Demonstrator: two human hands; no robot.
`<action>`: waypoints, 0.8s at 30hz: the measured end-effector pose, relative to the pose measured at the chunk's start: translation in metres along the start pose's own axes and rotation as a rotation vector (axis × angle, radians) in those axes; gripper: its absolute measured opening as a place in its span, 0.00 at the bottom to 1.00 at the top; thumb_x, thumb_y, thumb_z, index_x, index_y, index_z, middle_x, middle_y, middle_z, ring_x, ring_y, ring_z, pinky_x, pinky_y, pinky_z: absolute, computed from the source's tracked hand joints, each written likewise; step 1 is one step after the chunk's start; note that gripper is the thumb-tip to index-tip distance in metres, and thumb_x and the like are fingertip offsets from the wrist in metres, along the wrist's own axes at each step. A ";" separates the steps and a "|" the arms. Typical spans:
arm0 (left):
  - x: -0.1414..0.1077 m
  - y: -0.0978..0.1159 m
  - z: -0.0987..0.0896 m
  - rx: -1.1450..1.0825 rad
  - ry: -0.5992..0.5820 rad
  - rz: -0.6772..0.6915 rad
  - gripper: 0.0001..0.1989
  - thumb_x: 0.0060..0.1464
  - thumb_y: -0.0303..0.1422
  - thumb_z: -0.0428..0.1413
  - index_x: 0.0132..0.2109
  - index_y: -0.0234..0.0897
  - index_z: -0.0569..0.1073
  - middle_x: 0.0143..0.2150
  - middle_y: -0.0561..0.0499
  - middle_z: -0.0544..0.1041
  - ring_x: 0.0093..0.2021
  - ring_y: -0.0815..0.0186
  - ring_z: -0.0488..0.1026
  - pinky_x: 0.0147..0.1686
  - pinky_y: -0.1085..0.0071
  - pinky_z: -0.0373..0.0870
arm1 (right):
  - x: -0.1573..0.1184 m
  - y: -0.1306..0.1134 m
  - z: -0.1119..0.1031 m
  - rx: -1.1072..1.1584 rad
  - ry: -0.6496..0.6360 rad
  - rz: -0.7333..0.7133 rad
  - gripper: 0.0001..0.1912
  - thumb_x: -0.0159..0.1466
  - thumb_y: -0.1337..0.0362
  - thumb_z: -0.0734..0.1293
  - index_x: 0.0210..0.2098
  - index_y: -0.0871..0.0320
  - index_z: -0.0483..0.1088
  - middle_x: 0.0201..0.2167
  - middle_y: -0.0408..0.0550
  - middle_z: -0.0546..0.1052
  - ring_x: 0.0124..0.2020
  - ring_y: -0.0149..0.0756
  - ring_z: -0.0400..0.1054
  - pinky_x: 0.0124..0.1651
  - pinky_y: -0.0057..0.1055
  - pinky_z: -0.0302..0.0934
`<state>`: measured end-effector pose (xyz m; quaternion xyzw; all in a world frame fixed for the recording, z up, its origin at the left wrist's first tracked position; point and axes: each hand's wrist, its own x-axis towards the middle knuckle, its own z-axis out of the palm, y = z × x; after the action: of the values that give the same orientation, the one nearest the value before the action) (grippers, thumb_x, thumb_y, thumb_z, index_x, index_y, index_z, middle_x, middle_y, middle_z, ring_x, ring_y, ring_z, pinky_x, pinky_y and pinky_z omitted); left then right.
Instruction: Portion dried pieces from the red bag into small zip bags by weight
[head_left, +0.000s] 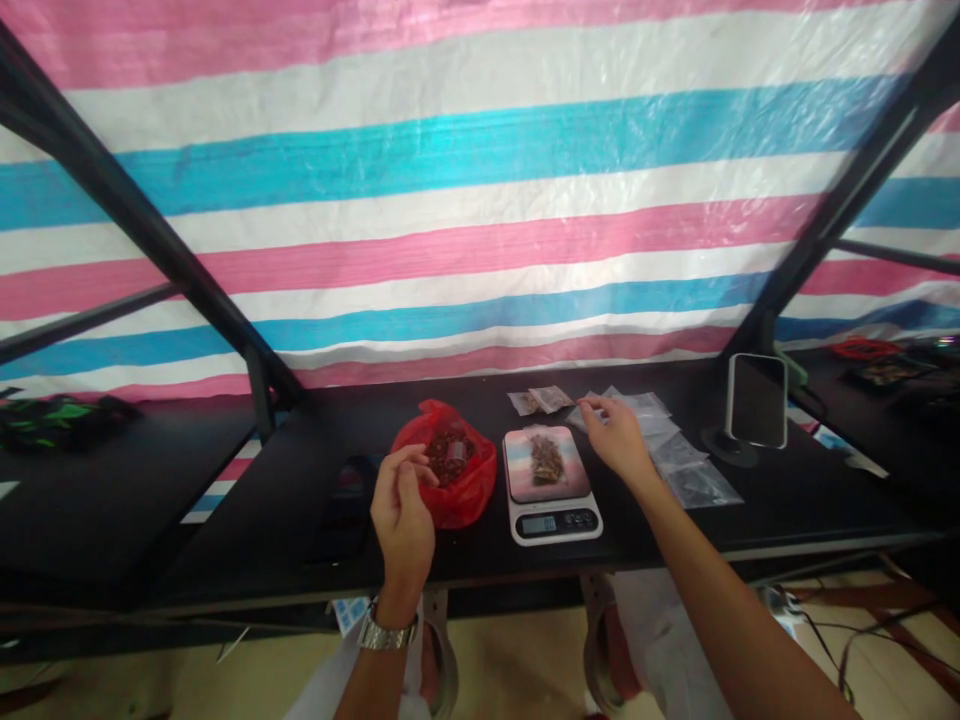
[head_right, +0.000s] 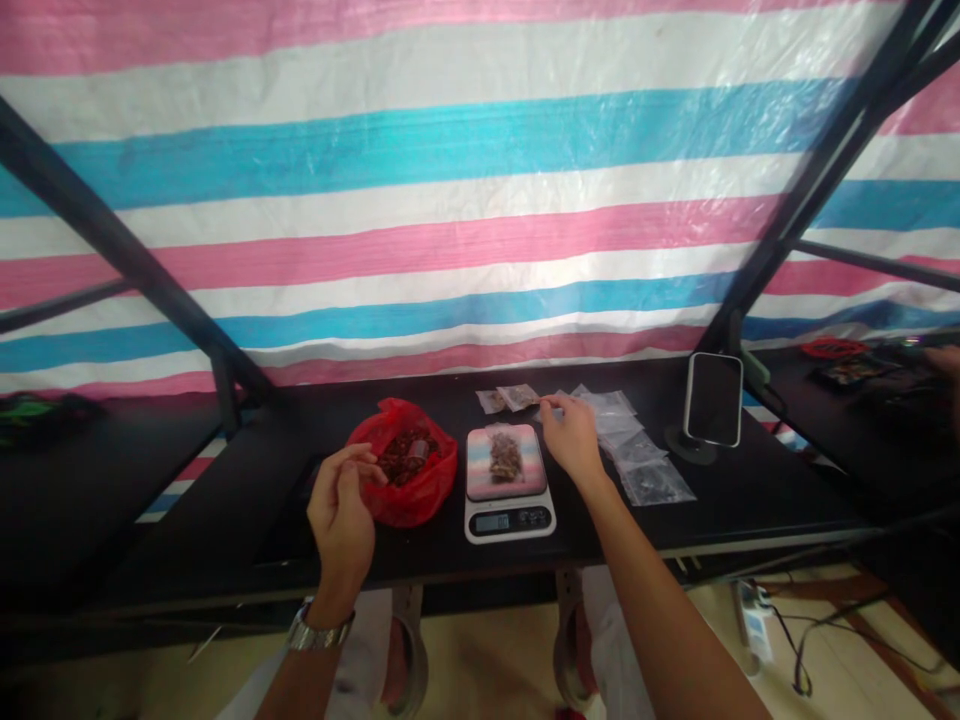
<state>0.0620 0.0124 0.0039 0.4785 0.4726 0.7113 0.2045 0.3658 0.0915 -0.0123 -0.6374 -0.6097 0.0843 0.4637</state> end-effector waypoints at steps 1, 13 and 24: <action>0.000 0.001 0.000 0.004 0.014 0.017 0.11 0.68 0.36 0.54 0.43 0.37 0.79 0.35 0.53 0.76 0.27 0.72 0.72 0.31 0.74 0.71 | 0.001 0.002 -0.002 0.011 -0.005 0.013 0.16 0.67 0.57 0.64 0.40 0.56 0.83 0.42 0.57 0.86 0.45 0.51 0.76 0.54 0.49 0.67; -0.002 -0.005 0.000 -0.008 -0.006 0.101 0.07 0.66 0.34 0.57 0.41 0.38 0.78 0.29 0.56 0.73 0.26 0.71 0.69 0.30 0.73 0.68 | -0.002 0.003 -0.005 -0.035 -0.150 -0.003 0.14 0.68 0.59 0.65 0.40 0.55 0.83 0.41 0.54 0.86 0.47 0.51 0.78 0.57 0.48 0.68; -0.005 -0.002 0.008 0.026 0.026 0.140 0.08 0.66 0.33 0.56 0.37 0.37 0.77 0.27 0.57 0.72 0.25 0.71 0.68 0.29 0.73 0.66 | -0.012 0.000 -0.003 -0.156 -0.277 -0.094 0.14 0.70 0.61 0.65 0.48 0.54 0.83 0.48 0.55 0.85 0.56 0.50 0.74 0.66 0.53 0.57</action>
<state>0.0709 0.0140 0.0005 0.5038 0.4500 0.7236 0.1420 0.3645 0.0796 -0.0164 -0.6244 -0.7016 0.1019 0.3278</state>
